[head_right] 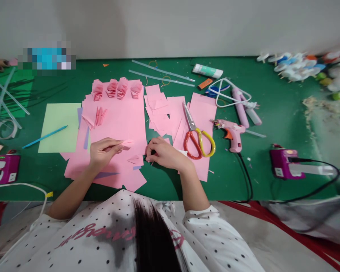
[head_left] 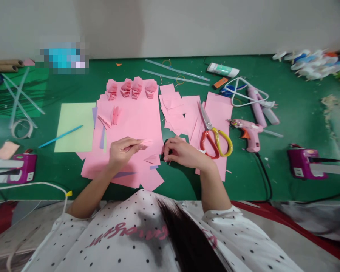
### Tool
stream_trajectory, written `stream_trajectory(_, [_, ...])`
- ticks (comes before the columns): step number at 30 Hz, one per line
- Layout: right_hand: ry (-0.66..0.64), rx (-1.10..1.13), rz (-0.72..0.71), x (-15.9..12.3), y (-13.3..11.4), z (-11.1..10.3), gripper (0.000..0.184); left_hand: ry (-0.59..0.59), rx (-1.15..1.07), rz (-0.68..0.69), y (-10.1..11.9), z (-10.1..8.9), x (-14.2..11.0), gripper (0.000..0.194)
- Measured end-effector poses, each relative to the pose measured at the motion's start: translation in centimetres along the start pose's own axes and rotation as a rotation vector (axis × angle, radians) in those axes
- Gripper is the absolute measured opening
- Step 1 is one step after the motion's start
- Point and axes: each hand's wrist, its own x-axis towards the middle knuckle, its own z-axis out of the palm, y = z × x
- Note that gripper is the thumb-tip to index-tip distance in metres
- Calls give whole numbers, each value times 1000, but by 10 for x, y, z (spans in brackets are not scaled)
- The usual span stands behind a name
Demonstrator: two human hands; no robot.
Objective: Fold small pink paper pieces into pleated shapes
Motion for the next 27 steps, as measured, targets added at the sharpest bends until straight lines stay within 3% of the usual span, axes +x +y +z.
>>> stream_trajectory(3, [75, 178, 13, -1, -6, -1, 14, 4, 13, -1, 1, 0, 0, 17])
stream_trajectory(7, [285, 373, 106, -1, -10, 2, 18, 16, 31, 13, 3, 0, 1, 15])
stream_trajectory(13, [484, 550, 78, 1, -11, 7, 25, 20, 39, 13, 2, 0, 1, 15])
stream_trajectory(22, [410, 753, 33, 7, -5, 15, 22, 20, 22, 1, 0, 0, 0, 15])
stream_trajectory(27, [432, 892, 45, 11, -7, 21, 34, 31, 43, 19, 0, 1, 0, 16])
